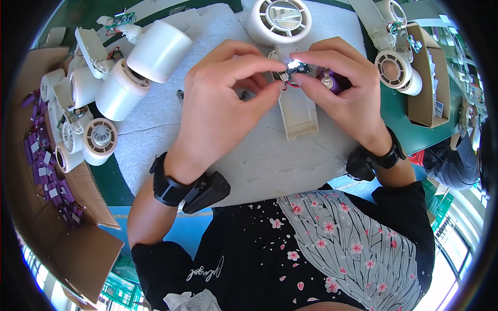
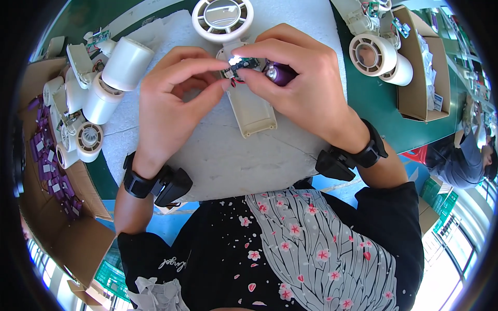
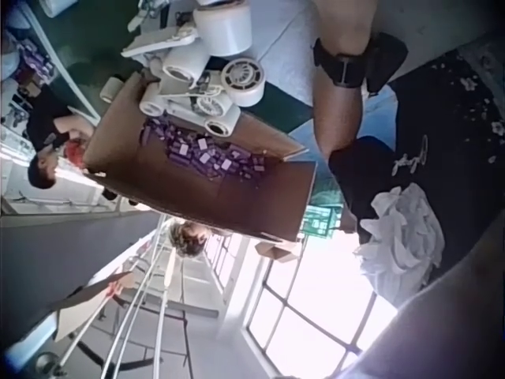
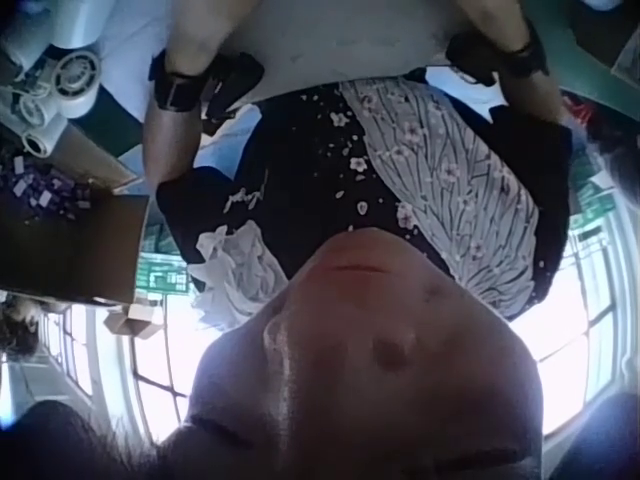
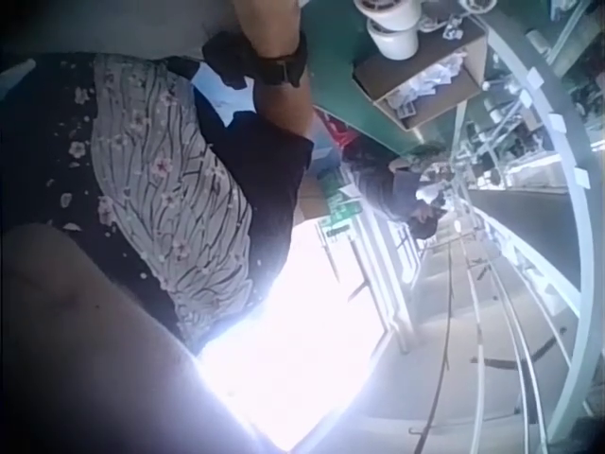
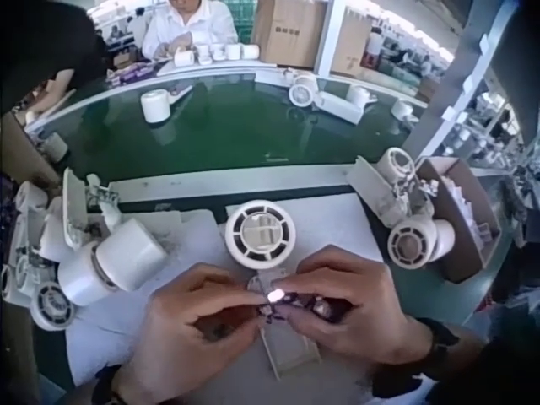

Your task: Assembling handheld fans by connecting batteries and internal circuit boards into the plastic housings.

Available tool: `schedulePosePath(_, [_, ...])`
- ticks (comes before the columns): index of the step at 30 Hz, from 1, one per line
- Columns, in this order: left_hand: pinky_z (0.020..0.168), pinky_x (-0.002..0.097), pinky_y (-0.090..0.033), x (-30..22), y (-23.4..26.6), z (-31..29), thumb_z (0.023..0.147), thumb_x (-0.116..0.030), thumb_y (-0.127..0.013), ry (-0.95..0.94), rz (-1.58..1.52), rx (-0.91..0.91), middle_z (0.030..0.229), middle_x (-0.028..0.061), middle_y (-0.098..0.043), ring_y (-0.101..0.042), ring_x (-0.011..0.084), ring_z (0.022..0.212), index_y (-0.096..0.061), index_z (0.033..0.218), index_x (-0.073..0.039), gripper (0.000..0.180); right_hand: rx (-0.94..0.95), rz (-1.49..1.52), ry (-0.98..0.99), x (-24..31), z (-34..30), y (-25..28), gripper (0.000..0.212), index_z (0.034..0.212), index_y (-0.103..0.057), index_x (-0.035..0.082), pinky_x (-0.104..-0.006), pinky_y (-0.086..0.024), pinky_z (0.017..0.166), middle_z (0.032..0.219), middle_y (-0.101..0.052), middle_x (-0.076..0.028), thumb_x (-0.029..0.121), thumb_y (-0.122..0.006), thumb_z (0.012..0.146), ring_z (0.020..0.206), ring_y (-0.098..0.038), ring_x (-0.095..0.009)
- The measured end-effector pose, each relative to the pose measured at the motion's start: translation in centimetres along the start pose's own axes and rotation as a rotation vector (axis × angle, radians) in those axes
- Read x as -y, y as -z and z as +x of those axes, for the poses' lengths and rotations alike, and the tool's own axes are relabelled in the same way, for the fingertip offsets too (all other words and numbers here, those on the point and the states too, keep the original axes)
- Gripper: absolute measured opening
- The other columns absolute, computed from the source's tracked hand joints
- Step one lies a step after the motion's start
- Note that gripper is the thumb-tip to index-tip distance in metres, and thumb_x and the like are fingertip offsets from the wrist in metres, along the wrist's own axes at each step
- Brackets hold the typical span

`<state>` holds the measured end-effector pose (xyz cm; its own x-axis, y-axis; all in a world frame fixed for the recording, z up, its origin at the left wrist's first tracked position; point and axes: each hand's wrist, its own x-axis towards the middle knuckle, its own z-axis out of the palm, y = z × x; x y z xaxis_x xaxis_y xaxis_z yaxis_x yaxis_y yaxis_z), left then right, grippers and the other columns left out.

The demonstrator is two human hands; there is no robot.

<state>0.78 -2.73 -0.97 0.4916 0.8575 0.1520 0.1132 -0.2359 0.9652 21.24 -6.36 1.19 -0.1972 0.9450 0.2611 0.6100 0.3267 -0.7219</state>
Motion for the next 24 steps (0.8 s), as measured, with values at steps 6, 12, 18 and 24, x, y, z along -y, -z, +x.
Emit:
schedulePosePath(6, [0.08, 0.0251, -0.053, -0.67, -0.03, 0.09, 0.083, 0.008, -0.063, 0.149, -0.117, 0.119, 0.099, 0.0057, -0.065, -0.062, 0.01, 0.089, -0.058, 0.125, -0.002, 0.043, -0.005, -0.049, 0.058, -0.06, -0.14, -0.23, 0.027, 0.098, -0.07, 0.003, -0.0232, -0.048, 0.065, 0.094, -0.062, -0.008, 0.0, -0.076, 0.072, 0.077, -0.061, -0.015])
schedulePosePath(12, [0.081, 0.0248, -0.052, -0.53, -0.06, 0.21, 0.086, 0.007, -0.06, 0.131, -0.073, 0.128, 0.106, 0.0056, -0.065, -0.061, 0.0091, 0.088, -0.057, 0.127, -0.002, 0.042, -0.065, -0.097, 0.106, -0.35, -0.18, -0.62, 0.028, 0.098, -0.07, 0.004, -0.0247, -0.049, 0.064, 0.094, -0.062, -0.009, 0.001, -0.077, 0.071, 0.077, -0.061, -0.017])
schedulePosePath(18, [0.081, 0.0249, -0.053, -0.52, -0.15, 0.21, 0.087, 0.007, -0.058, 0.148, -0.058, 0.117, 0.11, 0.0058, -0.065, -0.062, 0.0094, 0.089, -0.057, 0.127, -0.002, 0.041, -0.078, -0.133, 0.097, -0.07, -0.09, -0.77, 0.028, 0.099, -0.07, 0.005, -0.0246, -0.049, 0.063, 0.093, -0.062, -0.008, 0.002, -0.078, 0.072, 0.075, -0.061, -0.017])
schedulePosePath(24, [0.08, 0.0247, -0.053, -0.12, -0.09, 0.28, 0.09, 0.007, -0.054, 0.152, -0.062, 0.113, 0.111, 0.0061, -0.066, -0.062, 0.0093, 0.089, -0.057, 0.127, -0.002, 0.039, -0.084, -0.171, 0.122, -0.13, -0.2, -0.81, 0.028, 0.1, -0.071, 0.005, -0.0236, -0.047, 0.06, 0.092, -0.061, -0.007, 0.003, -0.077, 0.073, 0.072, -0.06, -0.015])
